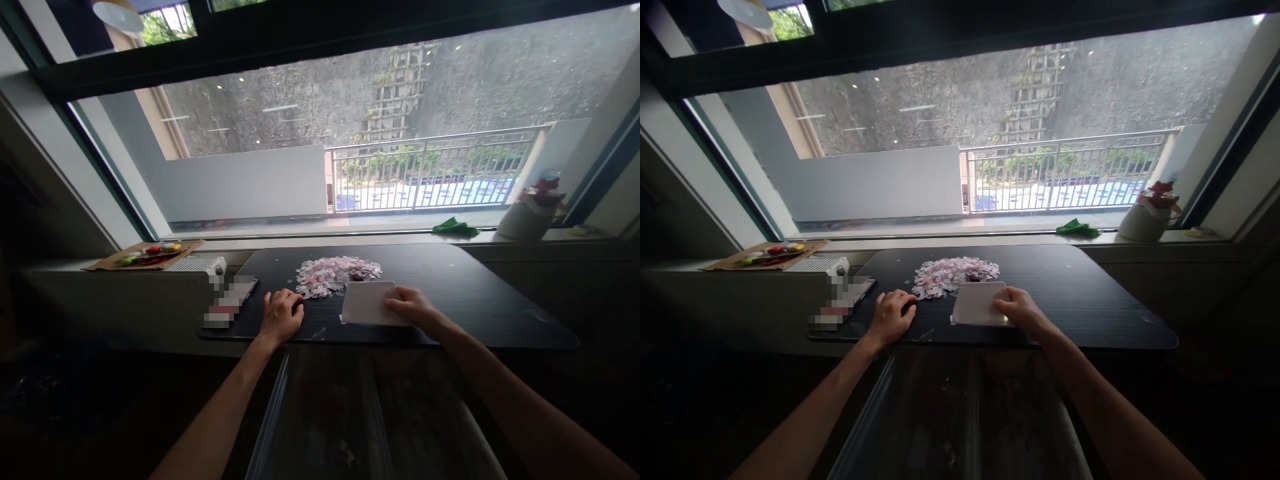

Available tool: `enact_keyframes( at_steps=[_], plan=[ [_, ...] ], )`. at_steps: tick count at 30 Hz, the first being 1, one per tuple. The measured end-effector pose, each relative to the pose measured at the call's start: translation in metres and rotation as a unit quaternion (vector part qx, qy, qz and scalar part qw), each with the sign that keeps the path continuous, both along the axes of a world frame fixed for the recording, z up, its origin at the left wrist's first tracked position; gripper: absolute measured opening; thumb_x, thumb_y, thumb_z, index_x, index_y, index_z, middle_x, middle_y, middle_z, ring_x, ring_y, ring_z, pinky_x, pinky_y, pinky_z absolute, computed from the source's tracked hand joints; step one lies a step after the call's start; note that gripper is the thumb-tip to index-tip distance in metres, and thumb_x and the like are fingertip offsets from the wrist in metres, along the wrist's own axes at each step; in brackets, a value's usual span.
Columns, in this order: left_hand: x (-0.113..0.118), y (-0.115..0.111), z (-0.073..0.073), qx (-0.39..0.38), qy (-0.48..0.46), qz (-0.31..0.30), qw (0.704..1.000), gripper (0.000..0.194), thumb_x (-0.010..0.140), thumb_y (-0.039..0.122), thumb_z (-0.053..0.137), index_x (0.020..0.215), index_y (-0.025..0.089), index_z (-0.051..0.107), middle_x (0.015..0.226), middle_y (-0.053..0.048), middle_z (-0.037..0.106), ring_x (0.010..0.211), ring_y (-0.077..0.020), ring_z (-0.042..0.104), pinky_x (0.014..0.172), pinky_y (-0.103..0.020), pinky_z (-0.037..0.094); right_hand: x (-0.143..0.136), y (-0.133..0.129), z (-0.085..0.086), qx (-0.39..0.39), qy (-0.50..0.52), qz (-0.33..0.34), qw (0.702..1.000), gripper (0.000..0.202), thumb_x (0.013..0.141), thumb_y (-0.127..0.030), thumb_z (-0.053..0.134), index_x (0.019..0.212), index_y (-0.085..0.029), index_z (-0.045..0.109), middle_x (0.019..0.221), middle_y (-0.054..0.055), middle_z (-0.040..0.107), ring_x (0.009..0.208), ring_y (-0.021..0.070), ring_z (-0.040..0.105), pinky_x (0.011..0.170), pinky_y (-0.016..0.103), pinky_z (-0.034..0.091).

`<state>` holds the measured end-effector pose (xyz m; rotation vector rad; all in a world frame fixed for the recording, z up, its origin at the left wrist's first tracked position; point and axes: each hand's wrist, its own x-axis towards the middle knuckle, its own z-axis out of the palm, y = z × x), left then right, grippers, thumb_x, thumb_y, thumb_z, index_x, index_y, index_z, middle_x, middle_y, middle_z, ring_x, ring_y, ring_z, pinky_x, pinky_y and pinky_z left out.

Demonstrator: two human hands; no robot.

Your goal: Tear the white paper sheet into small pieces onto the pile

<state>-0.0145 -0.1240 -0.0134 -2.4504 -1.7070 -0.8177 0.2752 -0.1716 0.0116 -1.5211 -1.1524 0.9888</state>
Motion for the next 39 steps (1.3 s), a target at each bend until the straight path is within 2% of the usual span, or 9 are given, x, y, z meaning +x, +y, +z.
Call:
enact_keyframes(
  at_steps=[4,8,11,14,18,22,27,31,39],
  plan=[
    [0.0,0.0,0.001,-0.002,0.007,-0.001,1.0,0.021,0.081,0.026,0.047,0.092,0.023,0.064,0.096,-0.006,0.064,0.1,-0.0239,0.056,0.104,-0.052,0.024,0.054,-0.023,0.0,-0.042,-0.035,-0.072,0.996,0.01,0.057,-0.018,0.068,0.067,-0.016,0.069,0.06,0.002,0.069,0.052,0.0158,0.06,0.048,0.024,0.046],
    [0.001,0.001,0.001,-0.005,0.017,0.001,1.0,0.02,0.082,0.025,0.045,0.092,0.023,0.063,0.098,-0.006,0.064,0.101,-0.0238,0.056,0.104,-0.053,0.024,0.086,-0.032,0.01,-0.044,0.016,-0.057,0.997,0.018,0.06,-0.019,0.071,0.077,-0.016,0.07,0.067,0.003,0.071,0.057,0.0149,0.063,0.05,0.022,0.048],
    [0.001,0.001,0.0,-0.013,0.02,0.006,1.0,0.02,0.082,0.025,0.044,0.092,0.023,0.062,0.1,-0.005,0.064,0.101,-0.0239,0.056,0.102,-0.053,0.026,0.086,-0.023,0.011,-0.017,0.015,-0.083,0.996,0.015,0.062,-0.017,0.07,0.077,-0.017,0.069,0.068,0.002,0.071,0.059,0.0142,0.063,0.052,0.021,0.049],
    [0.0,0.001,-0.002,-0.011,0.02,0.007,1.0,0.021,0.082,0.025,0.044,0.094,0.023,0.061,0.101,-0.005,0.064,0.102,-0.024,0.055,0.101,-0.053,0.027,0.081,-0.016,0.009,-0.024,-0.008,-0.103,0.994,0.008,0.063,-0.013,0.068,0.069,-0.017,0.067,0.064,0.001,0.07,0.058,0.0145,0.063,0.052,0.022,0.049],
    [0.0,0.001,-0.001,-0.004,0.019,0.007,1.0,0.021,0.082,0.026,0.044,0.094,0.023,0.061,0.101,-0.006,0.064,0.102,-0.024,0.056,0.101,-0.052,0.028,0.082,-0.023,0.007,-0.051,0.0,-0.08,0.995,0.006,0.063,-0.011,0.068,0.067,-0.016,0.067,0.06,0.0,0.068,0.055,0.0137,0.061,0.053,0.023,0.048],
    [0.0,0.0,-0.001,-0.003,0.018,0.006,1.0,0.022,0.082,0.027,0.044,0.094,0.023,0.062,0.099,-0.006,0.064,0.101,-0.0245,0.056,0.101,-0.052,0.029,0.084,-0.027,0.005,-0.049,0.024,-0.042,0.998,0.008,0.062,-0.011,0.068,0.068,-0.016,0.067,0.065,0.001,0.07,0.058,0.014,0.063,0.056,0.023,0.049],
    [-0.001,0.0,-0.001,0.0,0.016,0.007,1.0,0.024,0.082,0.027,0.043,0.095,0.022,0.063,0.099,-0.006,0.064,0.101,-0.0244,0.056,0.101,-0.052,0.029,0.077,-0.016,0.006,-0.027,0.01,-0.066,0.997,0.008,0.062,-0.011,0.067,0.068,-0.017,0.066,0.061,-0.001,0.068,0.056,0.013,0.061,0.055,0.023,0.048],
    [-0.001,0.0,0.0,0.0,0.019,0.007,1.0,0.024,0.081,0.028,0.044,0.095,0.023,0.063,0.099,-0.006,0.064,0.101,-0.0247,0.057,0.1,-0.052,0.03,0.071,-0.013,0.009,-0.053,-0.002,-0.029,0.998,0.009,0.061,-0.011,0.068,0.068,-0.017,0.065,0.062,-0.001,0.069,0.058,0.0139,0.062,0.056,0.023,0.049],
    [-0.001,0.0,-0.002,0.008,0.023,0.007,1.0,0.024,0.081,0.028,0.044,0.094,0.023,0.064,0.098,-0.006,0.064,0.099,-0.0245,0.057,0.1,-0.051,0.03,0.079,-0.027,0.004,-0.07,0.005,0.062,0.996,0.018,0.057,-0.022,0.073,0.073,-0.016,0.067,0.075,0.002,0.073,0.07,0.0175,0.066,0.067,0.027,0.051]
  ],
)
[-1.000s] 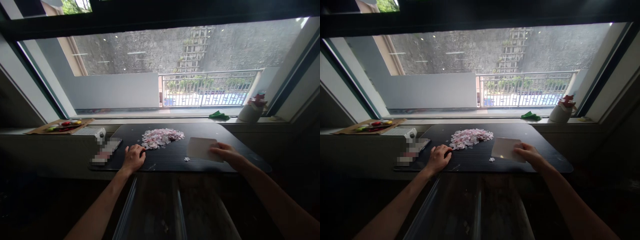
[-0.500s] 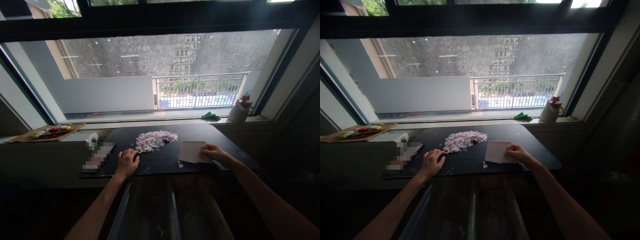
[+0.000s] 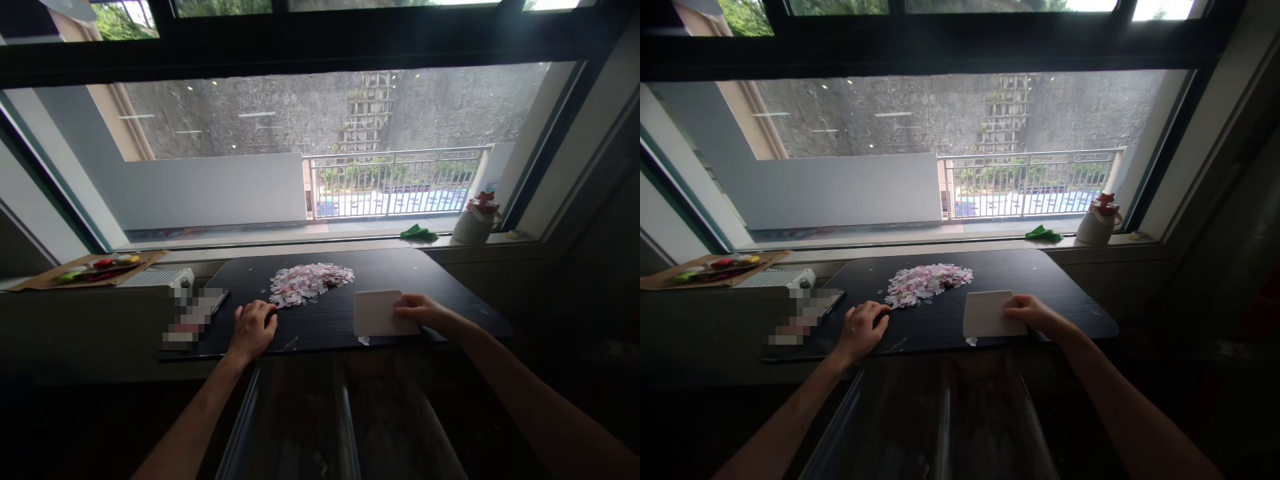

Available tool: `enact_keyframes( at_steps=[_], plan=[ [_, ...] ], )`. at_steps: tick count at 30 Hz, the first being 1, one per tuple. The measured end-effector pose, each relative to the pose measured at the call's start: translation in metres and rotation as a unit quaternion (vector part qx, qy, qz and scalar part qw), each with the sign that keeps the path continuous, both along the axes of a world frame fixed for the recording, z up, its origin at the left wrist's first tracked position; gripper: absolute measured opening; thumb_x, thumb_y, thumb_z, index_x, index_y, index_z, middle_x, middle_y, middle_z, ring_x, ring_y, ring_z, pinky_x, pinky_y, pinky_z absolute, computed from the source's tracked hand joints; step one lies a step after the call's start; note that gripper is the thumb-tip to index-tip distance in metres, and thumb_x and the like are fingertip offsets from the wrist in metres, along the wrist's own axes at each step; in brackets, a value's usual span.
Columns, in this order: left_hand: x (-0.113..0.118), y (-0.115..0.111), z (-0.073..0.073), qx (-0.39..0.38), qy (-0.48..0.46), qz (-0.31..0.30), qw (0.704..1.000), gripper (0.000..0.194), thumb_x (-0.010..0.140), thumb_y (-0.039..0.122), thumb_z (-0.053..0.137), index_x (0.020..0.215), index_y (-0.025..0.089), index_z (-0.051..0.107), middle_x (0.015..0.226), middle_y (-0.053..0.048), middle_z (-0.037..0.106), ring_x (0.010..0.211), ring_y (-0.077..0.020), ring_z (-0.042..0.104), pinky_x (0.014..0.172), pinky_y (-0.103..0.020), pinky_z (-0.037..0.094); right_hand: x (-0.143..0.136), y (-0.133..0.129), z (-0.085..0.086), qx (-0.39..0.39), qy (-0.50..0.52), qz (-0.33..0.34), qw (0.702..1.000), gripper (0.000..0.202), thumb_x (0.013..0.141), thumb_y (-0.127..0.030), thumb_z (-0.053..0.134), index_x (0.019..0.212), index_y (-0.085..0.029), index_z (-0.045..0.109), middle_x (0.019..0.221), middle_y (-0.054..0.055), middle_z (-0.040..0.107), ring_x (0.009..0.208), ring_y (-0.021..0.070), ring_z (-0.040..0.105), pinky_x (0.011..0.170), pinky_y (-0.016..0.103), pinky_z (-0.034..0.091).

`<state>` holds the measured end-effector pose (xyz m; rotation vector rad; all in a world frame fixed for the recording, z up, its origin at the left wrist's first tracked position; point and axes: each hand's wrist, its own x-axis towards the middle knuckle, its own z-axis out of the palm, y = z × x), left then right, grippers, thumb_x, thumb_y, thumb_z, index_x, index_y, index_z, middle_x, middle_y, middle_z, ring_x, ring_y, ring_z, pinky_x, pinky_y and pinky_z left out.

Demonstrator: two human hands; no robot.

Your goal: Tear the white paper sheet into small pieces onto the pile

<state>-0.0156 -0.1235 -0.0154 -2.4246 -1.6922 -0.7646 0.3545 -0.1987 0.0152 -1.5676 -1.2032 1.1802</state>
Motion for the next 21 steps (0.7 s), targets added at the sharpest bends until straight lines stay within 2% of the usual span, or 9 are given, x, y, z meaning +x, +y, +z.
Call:
enact_keyframes(
  at_steps=[7,10,13,15,18,21],
  plan=[
    [0.0,0.001,-0.001,0.005,-0.008,-0.001,1.0,0.023,0.081,0.028,0.045,0.092,0.024,0.064,0.097,-0.005,0.064,0.098,-0.0234,0.057,0.101,-0.049,0.029,0.013,-0.025,0.011,-0.028,0.008,0.036,0.999,0.036,0.052,-0.034,0.078,0.081,-0.015,0.068,0.08,0.005,0.073,0.076,0.0212,0.067,0.071,0.031,0.051],
    [0.0,0.0,-0.002,0.011,-0.017,-0.001,1.0,0.022,0.08,0.027,0.046,0.091,0.024,0.064,0.096,-0.005,0.064,0.097,-0.0232,0.056,0.101,-0.05,0.029,0.017,-0.027,0.014,-0.008,0.005,0.009,1.0,0.038,0.05,-0.037,0.078,0.079,-0.016,0.068,0.079,0.006,0.073,0.073,0.0215,0.067,0.067,0.03,0.052],
    [0.001,-0.002,-0.002,0.024,-0.024,-0.003,0.999,0.02,0.08,0.026,0.047,0.09,0.023,0.064,0.093,-0.005,0.064,0.097,-0.0235,0.056,0.1,-0.049,0.029,0.01,-0.01,0.009,0.064,0.0,-0.069,0.996,0.033,0.054,-0.038,0.074,0.079,-0.017,0.067,0.078,0.006,0.072,0.07,0.0203,0.066,0.062,0.029,0.052],
    [0.002,-0.004,-0.001,0.029,-0.028,-0.002,0.999,0.019,0.08,0.025,0.048,0.088,0.023,0.065,0.091,-0.005,0.064,0.097,-0.0239,0.055,0.1,-0.049,0.029,-0.007,0.011,0.003,0.103,-0.003,-0.106,0.989,0.027,0.06,-0.036,0.07,0.08,-0.019,0.066,0.078,0.005,0.072,0.069,0.0198,0.066,0.06,0.028,0.052],
    [0.004,-0.006,0.0,0.037,-0.038,0.006,0.999,0.016,0.078,0.023,0.05,0.085,0.022,0.065,0.09,-0.005,0.065,0.097,-0.0242,0.055,0.101,-0.05,0.028,-0.045,0.045,-0.006,0.139,-0.025,-0.097,0.985,0.023,0.063,-0.033,0.065,0.081,-0.019,0.064,0.077,0.004,0.071,0.067,0.0193,0.066,0.058,0.028,0.052],
    [0.005,-0.007,0.0,0.033,-0.051,0.009,0.998,0.014,0.078,0.022,0.051,0.084,0.021,0.064,0.091,-0.005,0.065,0.098,-0.024,0.054,0.102,-0.052,0.026,-0.078,0.066,-0.012,0.195,-0.1,-0.109,0.97,0.018,0.066,-0.033,0.06,0.077,-0.019,0.061,0.072,0.003,0.068,0.064,0.0184,0.063,0.057,0.029,0.05]
  ],
)
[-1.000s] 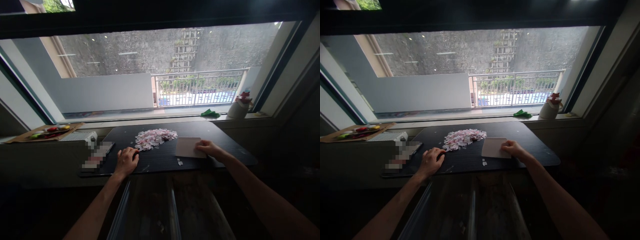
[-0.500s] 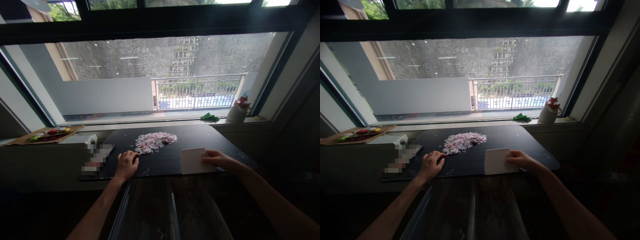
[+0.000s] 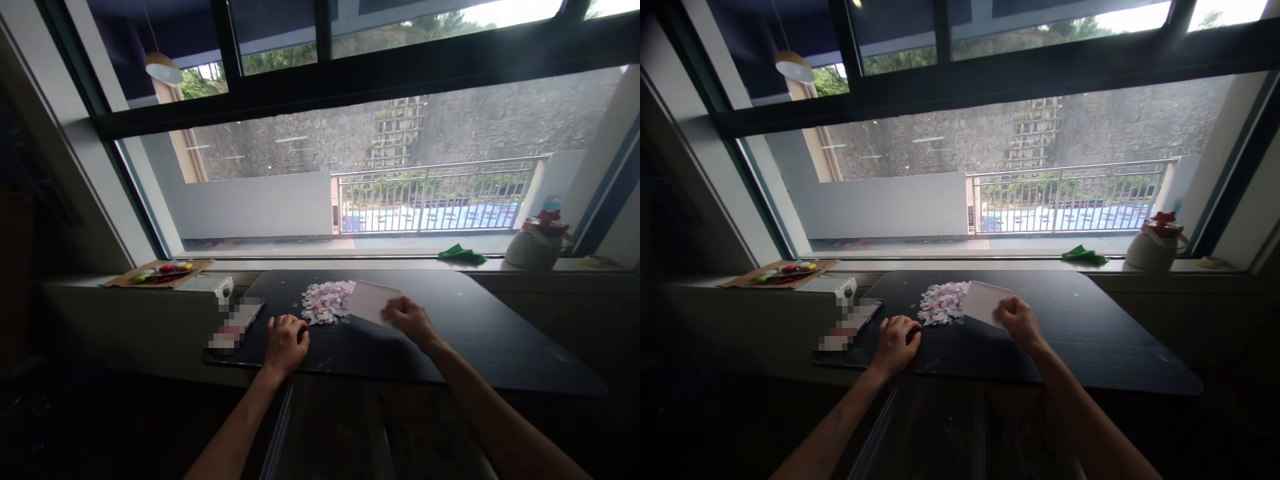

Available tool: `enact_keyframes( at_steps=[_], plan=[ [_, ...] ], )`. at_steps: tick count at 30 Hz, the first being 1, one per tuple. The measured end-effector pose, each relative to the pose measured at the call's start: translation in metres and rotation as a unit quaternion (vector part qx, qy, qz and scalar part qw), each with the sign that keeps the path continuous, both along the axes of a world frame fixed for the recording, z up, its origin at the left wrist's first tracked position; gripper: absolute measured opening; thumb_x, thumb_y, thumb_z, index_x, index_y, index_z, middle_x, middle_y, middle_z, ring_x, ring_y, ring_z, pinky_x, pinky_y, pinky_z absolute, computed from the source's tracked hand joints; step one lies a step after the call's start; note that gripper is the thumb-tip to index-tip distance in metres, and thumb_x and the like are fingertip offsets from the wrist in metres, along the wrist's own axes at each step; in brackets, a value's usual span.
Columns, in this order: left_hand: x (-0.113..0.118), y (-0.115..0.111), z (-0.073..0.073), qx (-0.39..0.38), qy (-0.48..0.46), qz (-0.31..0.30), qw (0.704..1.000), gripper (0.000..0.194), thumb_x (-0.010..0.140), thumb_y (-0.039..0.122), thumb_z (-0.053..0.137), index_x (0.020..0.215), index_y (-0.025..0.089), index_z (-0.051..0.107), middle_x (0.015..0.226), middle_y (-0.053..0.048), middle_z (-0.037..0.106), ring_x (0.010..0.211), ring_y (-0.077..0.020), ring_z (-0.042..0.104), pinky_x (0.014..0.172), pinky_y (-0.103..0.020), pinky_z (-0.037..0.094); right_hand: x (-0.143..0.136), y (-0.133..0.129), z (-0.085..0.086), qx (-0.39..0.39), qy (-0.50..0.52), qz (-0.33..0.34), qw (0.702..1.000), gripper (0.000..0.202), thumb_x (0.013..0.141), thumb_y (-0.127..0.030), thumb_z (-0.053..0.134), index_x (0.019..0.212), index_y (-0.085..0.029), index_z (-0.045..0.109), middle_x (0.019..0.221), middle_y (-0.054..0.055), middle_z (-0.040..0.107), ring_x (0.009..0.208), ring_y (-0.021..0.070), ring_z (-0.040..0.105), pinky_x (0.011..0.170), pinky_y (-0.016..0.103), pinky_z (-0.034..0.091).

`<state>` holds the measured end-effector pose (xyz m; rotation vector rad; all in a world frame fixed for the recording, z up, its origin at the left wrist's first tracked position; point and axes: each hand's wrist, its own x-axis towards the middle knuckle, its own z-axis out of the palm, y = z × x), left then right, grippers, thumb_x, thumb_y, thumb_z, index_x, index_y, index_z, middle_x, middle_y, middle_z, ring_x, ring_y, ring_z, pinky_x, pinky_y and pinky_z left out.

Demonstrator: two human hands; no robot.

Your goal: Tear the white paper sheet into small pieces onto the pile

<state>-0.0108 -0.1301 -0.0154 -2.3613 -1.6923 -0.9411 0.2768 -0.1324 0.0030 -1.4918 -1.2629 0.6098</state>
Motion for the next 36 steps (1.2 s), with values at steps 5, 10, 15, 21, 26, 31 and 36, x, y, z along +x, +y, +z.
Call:
enact_keyframes(
  at_steps=[5,10,15,21,26,31,36],
  plan=[
    [0.001,-0.001,-0.001,-0.01,-0.008,0.001,1.0,0.014,0.077,0.021,0.052,0.083,0.021,0.065,0.091,-0.005,0.064,0.099,-0.0241,0.054,0.104,-0.052,0.024,-0.008,-0.007,0.001,-0.024,-0.022,0.047,0.998,0.016,0.067,-0.031,0.059,0.077,-0.02,0.06,0.073,0.003,0.068,0.067,0.0186,0.064,0.059,0.028,0.05],
    [0.002,-0.001,0.0,-0.013,-0.015,0.006,1.0,0.013,0.077,0.021,0.052,0.081,0.021,0.065,0.09,-0.005,0.064,0.1,-0.0243,0.054,0.105,-0.052,0.022,0.004,-0.019,0.004,-0.008,-0.008,0.021,1.0,0.019,0.067,-0.035,0.061,0.078,-0.02,0.061,0.073,0.003,0.068,0.067,0.0185,0.064,0.057,0.028,0.05],
    [0.002,-0.001,0.001,-0.01,-0.011,0.007,1.0,0.013,0.077,0.021,0.052,0.081,0.021,0.065,0.09,-0.004,0.065,0.098,-0.0237,0.054,0.104,-0.052,0.024,-0.009,-0.01,-0.005,-0.001,0.024,0.047,0.999,0.02,0.065,-0.037,0.063,0.076,-0.02,0.06,0.073,0.004,0.069,0.069,0.0204,0.065,0.059,0.03,0.051],
    [0.001,-0.001,0.001,-0.013,-0.009,0.005,1.0,0.014,0.077,0.022,0.052,0.081,0.021,0.065,0.091,-0.005,0.065,0.1,-0.0242,0.054,0.105,-0.052,0.023,-0.007,-0.008,-0.001,-0.01,-0.027,0.017,0.999,0.019,0.066,-0.034,0.064,0.078,-0.02,0.062,0.075,0.004,0.07,0.071,0.0208,0.065,0.062,0.03,0.051],
    [0.002,-0.001,0.0,0.0,-0.012,0.006,1.0,0.013,0.075,0.021,0.052,0.08,0.022,0.064,0.092,-0.005,0.065,0.101,-0.025,0.053,0.104,-0.053,0.024,0.002,-0.017,0.006,-0.011,-0.053,0.01,0.998,0.017,0.069,-0.034,0.06,0.079,-0.02,0.062,0.075,0.004,0.069,0.071,0.0206,0.065,0.06,0.03,0.049],
    [0.002,-0.001,0.0,0.001,-0.012,0.008,1.0,0.013,0.076,0.022,0.052,0.08,0.022,0.064,0.091,-0.006,0.065,0.101,-0.0253,0.053,0.105,-0.053,0.024,0.006,-0.03,0.016,-0.034,-0.136,0.001,0.99,0.015,0.07,-0.034,0.06,0.079,-0.022,0.061,0.073,0.003,0.068,0.068,0.0208,0.063,0.06,0.031,0.046],
    [0.002,-0.001,0.0,0.013,-0.005,0.008,1.0,0.013,0.076,0.022,0.052,0.079,0.022,0.065,0.09,-0.006,0.065,0.1,-0.0253,0.053,0.104,-0.053,0.024,-0.001,-0.04,0.031,-0.014,-0.197,-0.037,0.98,0.014,0.072,-0.032,0.059,0.082,-0.023,0.061,0.075,0.003,0.069,0.07,0.0205,0.063,0.061,0.03,0.044]
  ],
)
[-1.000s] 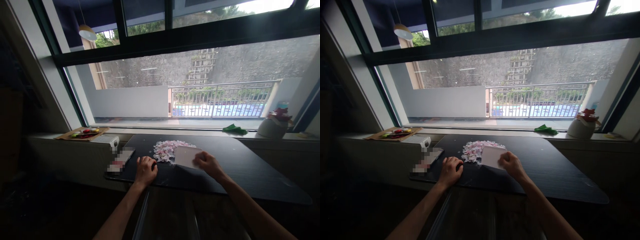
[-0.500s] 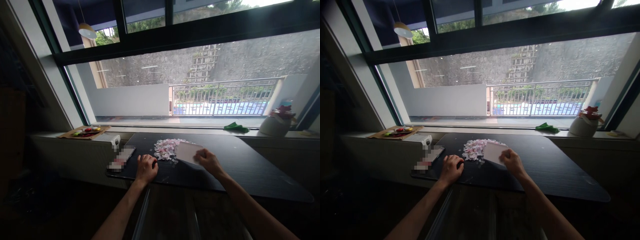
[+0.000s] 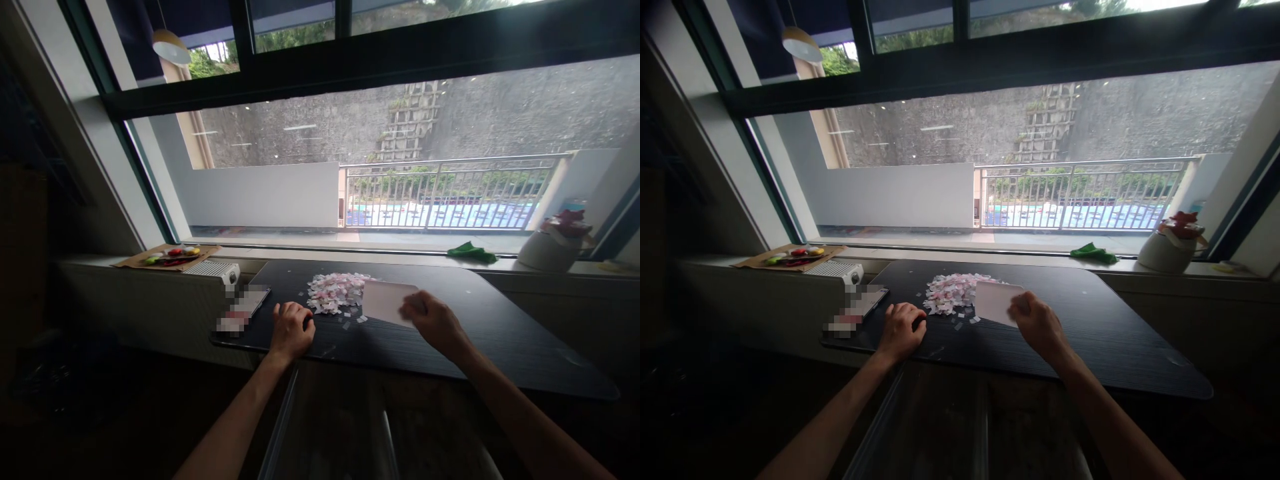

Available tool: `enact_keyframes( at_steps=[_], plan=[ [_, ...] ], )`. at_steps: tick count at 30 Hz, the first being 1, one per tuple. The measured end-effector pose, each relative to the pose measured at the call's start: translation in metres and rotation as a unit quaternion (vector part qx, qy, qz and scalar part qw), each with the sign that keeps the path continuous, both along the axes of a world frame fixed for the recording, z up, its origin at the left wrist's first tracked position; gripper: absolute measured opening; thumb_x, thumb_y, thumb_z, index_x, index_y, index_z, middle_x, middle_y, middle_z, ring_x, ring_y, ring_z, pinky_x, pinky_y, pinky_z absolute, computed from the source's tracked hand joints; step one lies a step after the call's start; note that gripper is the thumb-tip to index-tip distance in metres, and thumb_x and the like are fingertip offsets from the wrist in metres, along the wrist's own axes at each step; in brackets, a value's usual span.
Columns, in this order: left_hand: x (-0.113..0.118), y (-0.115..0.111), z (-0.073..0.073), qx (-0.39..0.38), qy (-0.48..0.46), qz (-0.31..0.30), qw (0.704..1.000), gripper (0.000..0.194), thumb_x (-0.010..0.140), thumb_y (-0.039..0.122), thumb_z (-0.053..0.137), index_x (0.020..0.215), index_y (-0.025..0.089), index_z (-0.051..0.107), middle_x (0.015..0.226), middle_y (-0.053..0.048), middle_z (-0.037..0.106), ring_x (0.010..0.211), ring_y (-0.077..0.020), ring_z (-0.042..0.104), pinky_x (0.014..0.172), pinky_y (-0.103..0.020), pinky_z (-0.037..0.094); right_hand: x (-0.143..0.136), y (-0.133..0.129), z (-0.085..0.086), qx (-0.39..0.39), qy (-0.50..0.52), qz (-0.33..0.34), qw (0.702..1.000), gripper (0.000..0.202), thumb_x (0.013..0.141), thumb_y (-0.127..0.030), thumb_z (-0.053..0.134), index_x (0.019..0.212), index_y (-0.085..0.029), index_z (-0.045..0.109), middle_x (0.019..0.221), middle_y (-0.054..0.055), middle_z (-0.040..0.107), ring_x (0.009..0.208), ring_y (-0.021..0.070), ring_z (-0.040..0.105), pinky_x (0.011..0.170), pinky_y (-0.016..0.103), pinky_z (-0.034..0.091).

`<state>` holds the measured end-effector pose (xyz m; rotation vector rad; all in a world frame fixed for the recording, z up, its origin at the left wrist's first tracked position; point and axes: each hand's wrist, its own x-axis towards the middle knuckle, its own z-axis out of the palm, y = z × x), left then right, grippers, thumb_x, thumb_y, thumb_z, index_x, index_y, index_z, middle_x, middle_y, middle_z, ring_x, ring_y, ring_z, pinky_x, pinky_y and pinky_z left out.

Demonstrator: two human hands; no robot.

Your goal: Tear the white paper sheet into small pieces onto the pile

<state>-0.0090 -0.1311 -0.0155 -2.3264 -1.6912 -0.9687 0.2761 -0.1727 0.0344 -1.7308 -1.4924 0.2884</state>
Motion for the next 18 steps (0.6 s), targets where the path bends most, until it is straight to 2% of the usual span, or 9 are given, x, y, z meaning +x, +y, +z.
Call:
enact_keyframes(
  at_steps=[6,10,15,18],
  plan=[
    [0.0,0.0,0.001,-0.006,0.0,0.002,1.0,0.013,0.076,0.022,0.052,0.079,0.023,0.065,0.09,-0.006,0.065,0.101,-0.0254,0.053,0.104,-0.053,0.024,0.001,-0.004,0.004,-0.012,-0.088,-0.019,0.996,0.012,0.076,-0.031,0.056,0.085,-0.024,0.06,0.08,0.004,0.071,0.073,0.0219,0.064,0.062,0.029,0.042],
    [0.0,0.0,0.0,-0.006,0.0,0.001,1.0,0.014,0.076,0.022,0.051,0.08,0.022,0.065,0.09,-0.006,0.065,0.101,-0.0256,0.053,0.105,-0.052,0.023,0.009,-0.008,0.003,-0.013,-0.074,-0.033,0.997,0.013,0.076,-0.033,0.055,0.085,-0.024,0.059,0.08,0.005,0.071,0.074,0.0228,0.064,0.063,0.03,0.042],
    [-0.001,0.0,0.0,-0.004,0.0,0.002,1.0,0.014,0.076,0.022,0.051,0.08,0.022,0.064,0.089,-0.005,0.065,0.101,-0.0255,0.053,0.104,-0.052,0.023,0.003,-0.003,0.001,-0.024,-0.045,0.024,0.998,0.015,0.076,-0.035,0.053,0.084,-0.024,0.057,0.08,0.004,0.07,0.076,0.0214,0.064,0.065,0.029,0.043],
    [-0.001,0.0,0.0,-0.001,0.001,0.001,1.0,0.014,0.076,0.022,0.051,0.08,0.022,0.065,0.09,-0.006,0.065,0.101,-0.0257,0.053,0.104,-0.052,0.024,0.006,-0.003,0.0,-0.034,-0.058,-0.005,0.998,0.016,0.075,-0.035,0.052,0.084,-0.023,0.057,0.079,0.005,0.068,0.074,0.0218,0.062,0.063,0.029,0.042]
  ],
)
